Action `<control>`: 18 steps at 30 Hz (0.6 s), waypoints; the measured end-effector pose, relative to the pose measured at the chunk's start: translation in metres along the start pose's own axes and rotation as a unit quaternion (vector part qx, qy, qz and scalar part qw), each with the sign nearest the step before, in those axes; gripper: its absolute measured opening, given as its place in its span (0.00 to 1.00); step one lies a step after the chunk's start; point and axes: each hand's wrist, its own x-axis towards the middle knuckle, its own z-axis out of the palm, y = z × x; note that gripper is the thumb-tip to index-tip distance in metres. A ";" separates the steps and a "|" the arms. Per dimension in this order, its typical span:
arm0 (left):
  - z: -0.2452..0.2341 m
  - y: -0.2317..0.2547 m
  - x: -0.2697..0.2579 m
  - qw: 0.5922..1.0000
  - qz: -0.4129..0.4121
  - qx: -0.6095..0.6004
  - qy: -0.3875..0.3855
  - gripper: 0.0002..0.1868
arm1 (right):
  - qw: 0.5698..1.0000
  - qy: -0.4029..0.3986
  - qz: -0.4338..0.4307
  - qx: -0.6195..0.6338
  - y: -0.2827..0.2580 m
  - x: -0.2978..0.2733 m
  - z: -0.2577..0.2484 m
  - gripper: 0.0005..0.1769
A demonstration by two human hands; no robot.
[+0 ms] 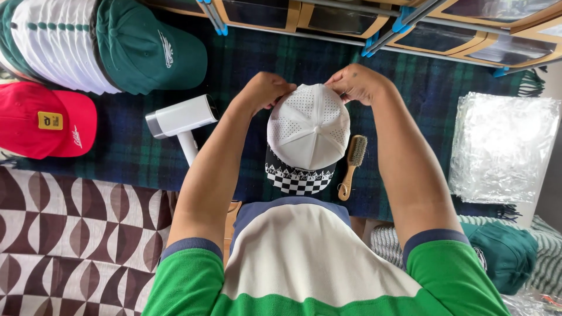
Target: Brushing a checkered baseball cap with a small wooden brush to clean it.
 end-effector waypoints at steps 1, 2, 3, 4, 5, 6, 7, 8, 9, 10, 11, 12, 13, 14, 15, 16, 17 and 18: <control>-0.002 0.010 -0.004 1.000 -0.003 -0.001 0.002 0.20 | 1.000 -0.003 0.001 -0.001 -0.007 0.000 0.004 0.12; -0.004 0.022 -0.006 0.999 0.014 0.034 -0.021 0.17 | 0.999 0.005 0.007 -0.051 -0.014 -0.001 0.006 0.11; -0.005 0.034 -0.007 0.996 0.030 0.069 -0.043 0.14 | 0.995 0.013 0.013 -0.101 -0.022 -0.002 0.007 0.10; 0.001 0.027 0.012 0.996 0.030 0.069 -0.043 0.14 | 0.995 0.013 0.014 -0.101 -0.026 -0.005 0.008 0.10; 0.007 0.019 0.031 0.993 0.031 0.099 -0.050 0.11 | 0.989 0.025 0.014 -0.148 -0.030 -0.008 0.009 0.10; 0.014 0.010 0.050 0.989 0.032 0.129 -0.058 0.08 | 0.980 0.036 0.013 -0.195 -0.033 -0.010 0.010 0.10; 0.019 0.003 0.053 0.989 0.032 0.130 -0.059 0.08 | 0.980 0.036 0.014 -0.195 -0.025 -0.006 0.014 0.10; 0.022 -0.002 0.059 0.983 0.038 0.170 -0.061 0.09 | 0.972 0.046 0.012 -0.231 -0.019 0.000 0.016 0.09; 0.025 -0.006 0.064 0.975 0.043 0.210 -0.063 0.12 | 0.962 0.056 0.010 -0.267 -0.012 0.005 0.018 0.09; 0.032 -0.018 0.071 0.975 0.042 0.209 -0.070 0.12 | 0.963 0.054 0.016 -0.265 0.001 0.009 0.020 0.09; 0.040 -0.030 0.076 0.974 0.030 0.212 -0.075 0.15 | 0.968 0.059 0.004 -0.245 0.013 0.012 0.022 0.10; 0.035 -0.034 0.093 0.973 0.026 0.219 -0.066 0.18 | 0.970 0.069 -0.023 -0.230 0.014 0.025 0.018 0.10; 0.021 -0.021 0.070 0.973 0.032 0.220 -0.058 0.18 | 0.969 0.074 -0.031 -0.234 0.015 0.024 0.017 0.10; 0.016 -0.016 0.038 0.980 0.025 0.199 -0.007 0.17 | 0.960 0.135 -0.065 -0.237 0.026 0.016 0.023 0.11; 0.011 -0.011 0.006 0.983 0.018 0.177 0.045 0.27 | 0.946 0.195 -0.100 -0.239 0.038 0.008 0.029 0.12; 0.019 -0.047 -0.004 0.983 0.016 0.177 0.043 0.27 | 0.947 0.193 -0.098 -0.238 0.053 -0.011 0.036 0.12; 0.027 -0.082 -0.014 0.993 0.038 0.049 0.101 0.24 | 0.940 0.297 -0.100 -0.135 0.068 -0.030 0.042 0.15; 0.028 -0.109 -0.011 0.981 0.074 -0.078 0.161 0.22 | 0.909 0.401 -0.111 -0.030 0.075 -0.042 0.041 0.20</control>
